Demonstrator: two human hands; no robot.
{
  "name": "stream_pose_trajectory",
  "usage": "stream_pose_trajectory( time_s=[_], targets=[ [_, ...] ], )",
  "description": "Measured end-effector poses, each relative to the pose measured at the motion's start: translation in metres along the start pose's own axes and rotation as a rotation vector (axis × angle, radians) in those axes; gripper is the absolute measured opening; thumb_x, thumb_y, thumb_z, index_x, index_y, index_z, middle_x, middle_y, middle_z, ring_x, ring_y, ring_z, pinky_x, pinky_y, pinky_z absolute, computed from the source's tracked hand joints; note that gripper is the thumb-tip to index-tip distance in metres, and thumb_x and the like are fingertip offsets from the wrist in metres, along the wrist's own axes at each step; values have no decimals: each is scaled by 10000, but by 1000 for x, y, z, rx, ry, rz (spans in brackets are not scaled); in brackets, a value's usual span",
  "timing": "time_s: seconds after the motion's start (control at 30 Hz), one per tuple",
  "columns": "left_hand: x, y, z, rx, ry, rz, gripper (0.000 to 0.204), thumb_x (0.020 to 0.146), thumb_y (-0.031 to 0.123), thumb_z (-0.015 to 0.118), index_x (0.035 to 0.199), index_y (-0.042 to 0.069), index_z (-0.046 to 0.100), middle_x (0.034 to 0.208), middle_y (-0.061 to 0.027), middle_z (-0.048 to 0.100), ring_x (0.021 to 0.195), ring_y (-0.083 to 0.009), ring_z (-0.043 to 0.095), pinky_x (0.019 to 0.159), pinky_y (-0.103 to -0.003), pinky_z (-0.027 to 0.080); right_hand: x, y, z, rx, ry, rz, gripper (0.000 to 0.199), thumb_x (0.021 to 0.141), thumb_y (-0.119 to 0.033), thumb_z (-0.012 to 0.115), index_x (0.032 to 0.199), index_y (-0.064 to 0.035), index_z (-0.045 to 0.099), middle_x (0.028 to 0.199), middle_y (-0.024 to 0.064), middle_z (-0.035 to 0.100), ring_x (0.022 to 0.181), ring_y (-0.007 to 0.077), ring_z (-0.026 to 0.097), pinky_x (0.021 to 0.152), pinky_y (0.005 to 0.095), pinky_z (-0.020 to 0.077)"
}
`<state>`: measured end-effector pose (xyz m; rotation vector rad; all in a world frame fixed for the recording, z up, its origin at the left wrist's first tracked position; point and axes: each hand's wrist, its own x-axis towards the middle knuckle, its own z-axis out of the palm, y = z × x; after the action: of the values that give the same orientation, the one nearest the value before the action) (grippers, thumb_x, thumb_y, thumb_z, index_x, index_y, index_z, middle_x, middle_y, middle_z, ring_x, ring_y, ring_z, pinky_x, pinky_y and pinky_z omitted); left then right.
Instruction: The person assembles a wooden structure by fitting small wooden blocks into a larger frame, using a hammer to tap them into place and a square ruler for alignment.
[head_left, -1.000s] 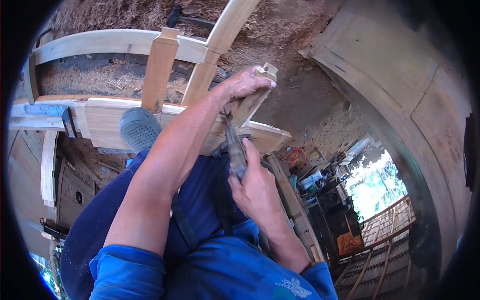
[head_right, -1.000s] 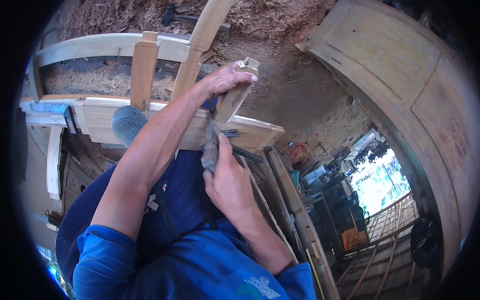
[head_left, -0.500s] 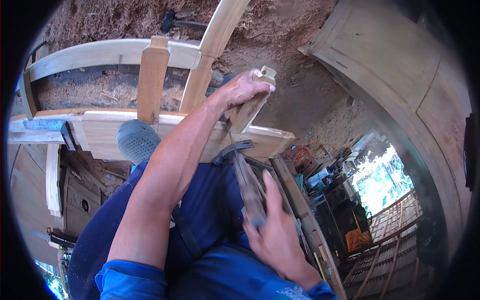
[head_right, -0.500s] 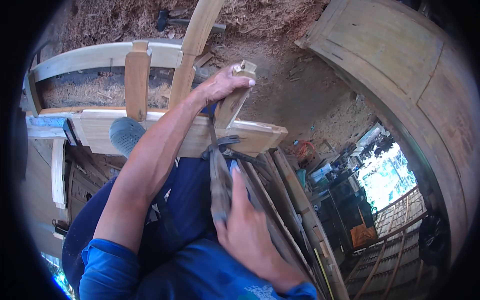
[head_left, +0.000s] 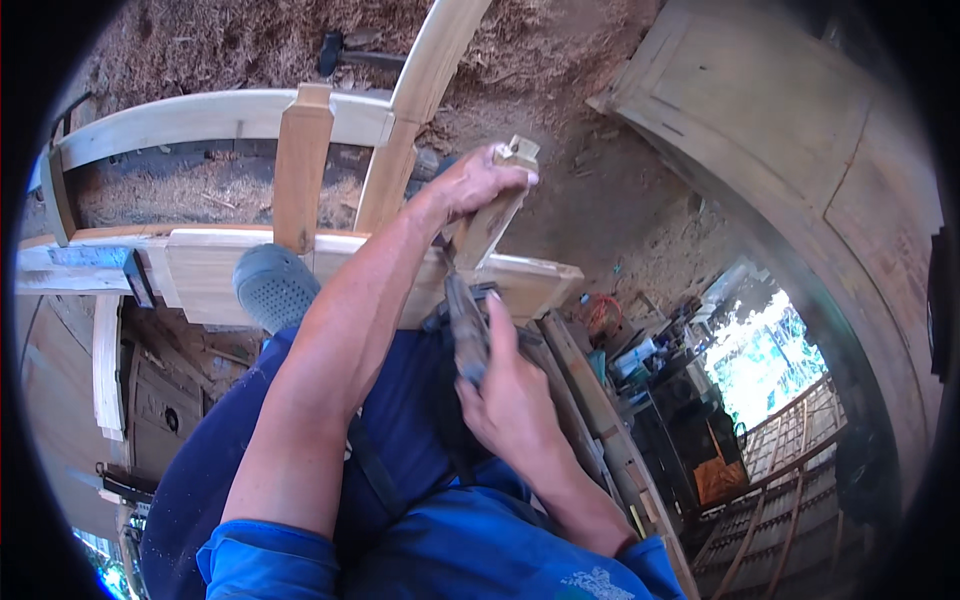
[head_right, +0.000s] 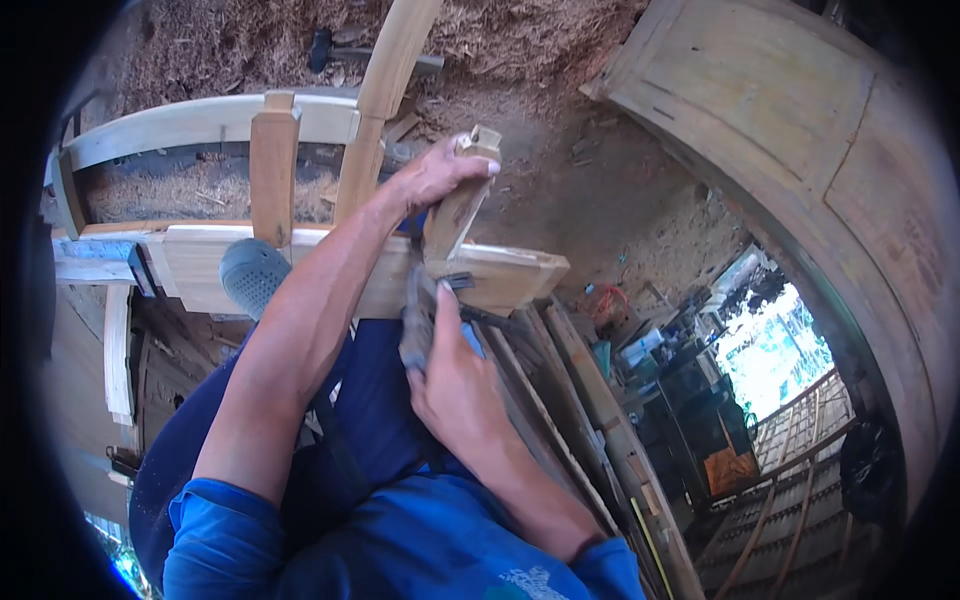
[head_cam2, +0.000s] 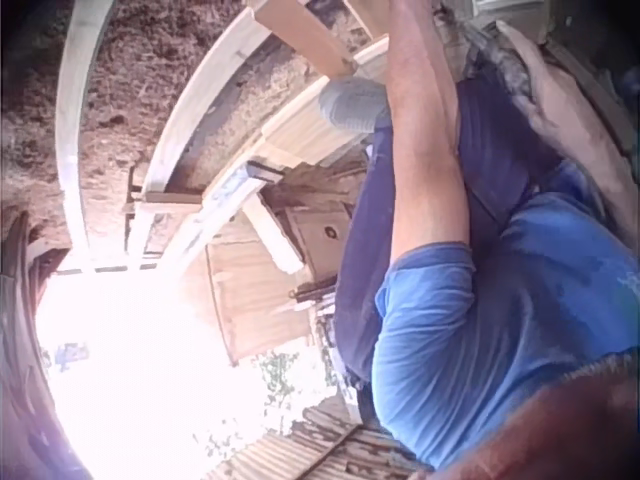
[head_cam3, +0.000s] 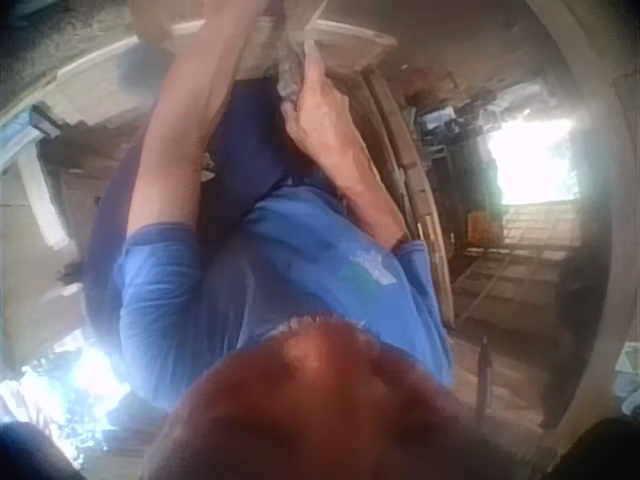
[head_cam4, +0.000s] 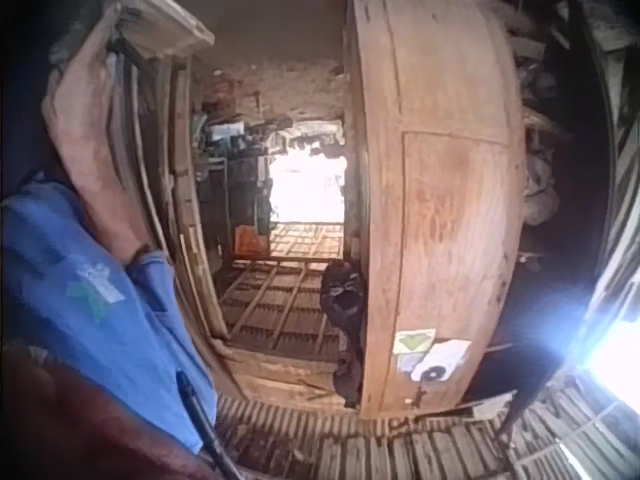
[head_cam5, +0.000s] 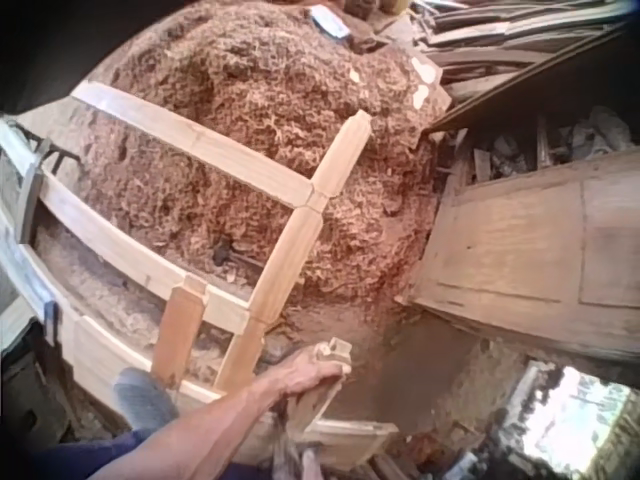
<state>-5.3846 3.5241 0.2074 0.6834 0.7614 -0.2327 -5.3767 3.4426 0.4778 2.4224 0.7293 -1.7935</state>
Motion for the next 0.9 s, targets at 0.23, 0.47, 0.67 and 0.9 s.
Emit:
stream_pose_trajectory(
  time_s=[0.23, 0.47, 0.67, 0.9],
  targets=[
    [-19, 10, 11, -20, -6, -104, 572, 812, 410, 775, 1220, 63, 573, 1063, -74, 648, 982, -167, 600, 917, -343, 492, -60, 0, -26, 70, 52, -141, 922, 819, 1, 678, 1557, 5, 124, 1094, 398, 612, 946, 545, 633, 826, 550, 534],
    [-6, -8, 2, 32, 36, -11, 494, 828, 385, 769, 1154, 57, 593, 1013, -51, 649, 926, -142, 600, 863, -322, 499, -53, 2, -24, 77, -28, 57, 864, 875, -42, 642, 1567, -7, 125, 1053, 331, 662, 896, 516, 673, 772, 522, 550],
    [-10, 3, 5, -26, -21, -28, 464, 837, 364, 768, 1143, 60, 595, 1011, -57, 661, 924, -147, 616, 866, -326, 509, -20, 15, 4, 44, 12, -64, 905, 855, -21, 655, 1571, -6, 103, 1101, 347, 648, 922, 530, 659, 799, 513, 556],
    [-12, 3, 6, -54, 4, -32, 517, 841, 376, 780, 1191, 51, 583, 1029, -57, 670, 942, -142, 626, 890, -320, 510, -63, 16, -20, 82, 30, -117, 929, 828, -13, 683, 1565, -1, 118, 966, 345, 655, 853, 523, 658, 734, 542, 540]
  ],
)
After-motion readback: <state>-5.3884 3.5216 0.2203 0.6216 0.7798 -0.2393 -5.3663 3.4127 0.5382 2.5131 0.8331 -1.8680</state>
